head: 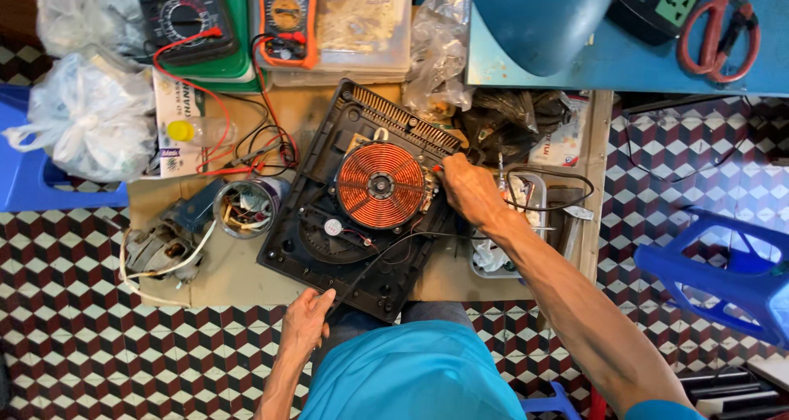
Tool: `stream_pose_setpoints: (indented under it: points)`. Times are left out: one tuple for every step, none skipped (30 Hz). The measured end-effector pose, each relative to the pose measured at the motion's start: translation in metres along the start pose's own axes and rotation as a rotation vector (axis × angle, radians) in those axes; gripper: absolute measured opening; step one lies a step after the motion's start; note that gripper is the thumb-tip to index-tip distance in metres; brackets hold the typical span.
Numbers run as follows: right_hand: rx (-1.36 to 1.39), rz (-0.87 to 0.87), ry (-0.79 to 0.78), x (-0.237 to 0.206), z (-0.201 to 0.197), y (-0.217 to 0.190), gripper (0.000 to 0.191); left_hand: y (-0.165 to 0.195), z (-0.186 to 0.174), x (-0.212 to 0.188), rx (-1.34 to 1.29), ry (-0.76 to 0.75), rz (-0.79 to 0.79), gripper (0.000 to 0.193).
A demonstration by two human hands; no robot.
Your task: The person repairs an induction cooktop at a workbench. They probe the cooktop's circuitry with multimeter test leads, flip the unit over to access its underside and control panel, plug its cord into a power strip to test it, and unscrew and lift out the internal fan and heat sink assembly.
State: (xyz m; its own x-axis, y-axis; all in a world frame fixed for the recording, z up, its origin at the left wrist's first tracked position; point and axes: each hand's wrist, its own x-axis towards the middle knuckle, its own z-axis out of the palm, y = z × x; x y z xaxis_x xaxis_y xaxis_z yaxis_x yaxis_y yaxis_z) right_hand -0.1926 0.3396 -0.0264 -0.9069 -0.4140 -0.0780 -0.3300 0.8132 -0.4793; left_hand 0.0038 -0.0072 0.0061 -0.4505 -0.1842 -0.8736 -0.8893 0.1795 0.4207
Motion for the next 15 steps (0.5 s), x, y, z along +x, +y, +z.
stream_pose_setpoints:
  points:
    - [-0.012, 0.002, -0.018, 0.0, -0.003, -0.001, 0.016, 0.0, 0.003, 0.001, -0.003, -0.011, -0.003, 0.035]
    - [-0.025, -0.003, -0.028, 0.003, -0.006, 0.001, 0.017, 0.002, 0.006, 0.006, -0.009, -0.016, 0.003, 0.035]
    - [-0.032, -0.008, -0.044, 0.003, -0.01, 0.0, 0.018, 0.002, 0.006, 0.007, -0.013, -0.018, 0.0, 0.035]
    - [-0.045, -0.022, -0.056, 0.005, -0.012, 0.0, 0.02, 0.002, 0.007, 0.01, 0.006, -0.009, 0.006, 0.036]
    - [-0.065, -0.035, -0.075, 0.004, -0.016, 0.001, 0.022, 0.001, 0.011, 0.011, 0.02, -0.007, 0.009, 0.038]
    - [-0.083, -0.048, -0.092, 0.003, -0.018, 0.0, 0.024, 0.0, 0.013, 0.011, 0.035, -0.004, 0.013, 0.04]
    - [-0.081, -0.038, -0.111, 0.001, -0.021, 0.0, 0.024, -0.001, 0.014, 0.01, 0.031, -0.007, 0.013, 0.038]
    - [-0.08, -0.032, -0.128, 0.0, -0.021, -0.001, 0.024, -0.002, 0.014, 0.01, 0.025, -0.008, 0.014, 0.037]
    - [-0.076, -0.023, -0.148, -0.002, -0.022, -0.002, 0.025, -0.003, 0.015, 0.008, 0.021, -0.01, 0.011, 0.036]
    - [-0.063, -0.028, -0.132, -0.003, -0.02, -0.004, 0.025, -0.004, 0.012, 0.007, 0.037, -0.002, -0.009, 0.037]
    - [-0.058, -0.037, -0.116, -0.003, -0.02, -0.006, 0.025, -0.004, 0.012, 0.005, 0.046, 0.005, -0.025, 0.038]
    - [-0.053, -0.043, -0.103, -0.004, -0.019, -0.007, 0.025, -0.005, 0.012, 0.003, 0.055, 0.009, -0.045, 0.039]
    - [-0.067, -0.042, -0.112, -0.003, -0.018, -0.008, 0.025, -0.006, 0.011, 0.002, 0.068, 0.011, -0.042, 0.04]
    - [-0.085, -0.043, -0.119, -0.003, -0.017, -0.007, 0.025, -0.005, 0.014, 0.001, 0.078, 0.013, -0.036, 0.041]
    - [-0.101, -0.043, -0.125, -0.002, -0.016, -0.007, 0.025, -0.005, 0.014, 0.001, 0.089, 0.016, -0.03, 0.042]
